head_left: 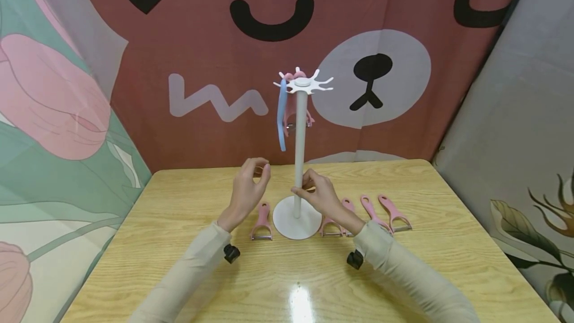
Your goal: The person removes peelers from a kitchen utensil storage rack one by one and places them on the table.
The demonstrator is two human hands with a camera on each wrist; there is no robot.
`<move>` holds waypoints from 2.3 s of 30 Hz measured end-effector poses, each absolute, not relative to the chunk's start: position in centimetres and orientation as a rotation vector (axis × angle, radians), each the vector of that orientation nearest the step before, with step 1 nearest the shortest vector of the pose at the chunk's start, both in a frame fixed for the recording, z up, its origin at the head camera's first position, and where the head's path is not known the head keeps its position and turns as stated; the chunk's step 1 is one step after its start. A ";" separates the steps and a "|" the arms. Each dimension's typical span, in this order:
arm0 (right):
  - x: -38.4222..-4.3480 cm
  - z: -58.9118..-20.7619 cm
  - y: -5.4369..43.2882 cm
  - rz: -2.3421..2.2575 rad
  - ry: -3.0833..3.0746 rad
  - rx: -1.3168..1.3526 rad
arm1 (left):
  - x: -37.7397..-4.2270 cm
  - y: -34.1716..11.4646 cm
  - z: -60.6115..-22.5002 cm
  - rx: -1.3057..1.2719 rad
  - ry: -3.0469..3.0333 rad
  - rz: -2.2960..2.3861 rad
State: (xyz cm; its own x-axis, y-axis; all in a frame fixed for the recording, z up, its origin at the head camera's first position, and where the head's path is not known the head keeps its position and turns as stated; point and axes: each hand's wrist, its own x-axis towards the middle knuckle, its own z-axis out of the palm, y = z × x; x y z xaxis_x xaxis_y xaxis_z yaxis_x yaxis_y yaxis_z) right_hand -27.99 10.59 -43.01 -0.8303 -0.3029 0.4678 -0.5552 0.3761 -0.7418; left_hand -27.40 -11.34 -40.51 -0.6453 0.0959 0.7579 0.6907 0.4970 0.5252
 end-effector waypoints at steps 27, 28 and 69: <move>-28.1 -43.1 10.7 1.449 -2.361 0.785 | -27.9 -9.2 -34.0 -0.819 -1.798 -1.273; -28.1 -43.1 10.7 1.446 -2.360 0.787 | -27.8 -9.0 -33.5 -0.826 -1.789 -1.278; -27.9 -43.3 10.7 1.442 -2.365 0.792 | -24.5 -6.9 -28.3 -0.900 -1.668 -1.233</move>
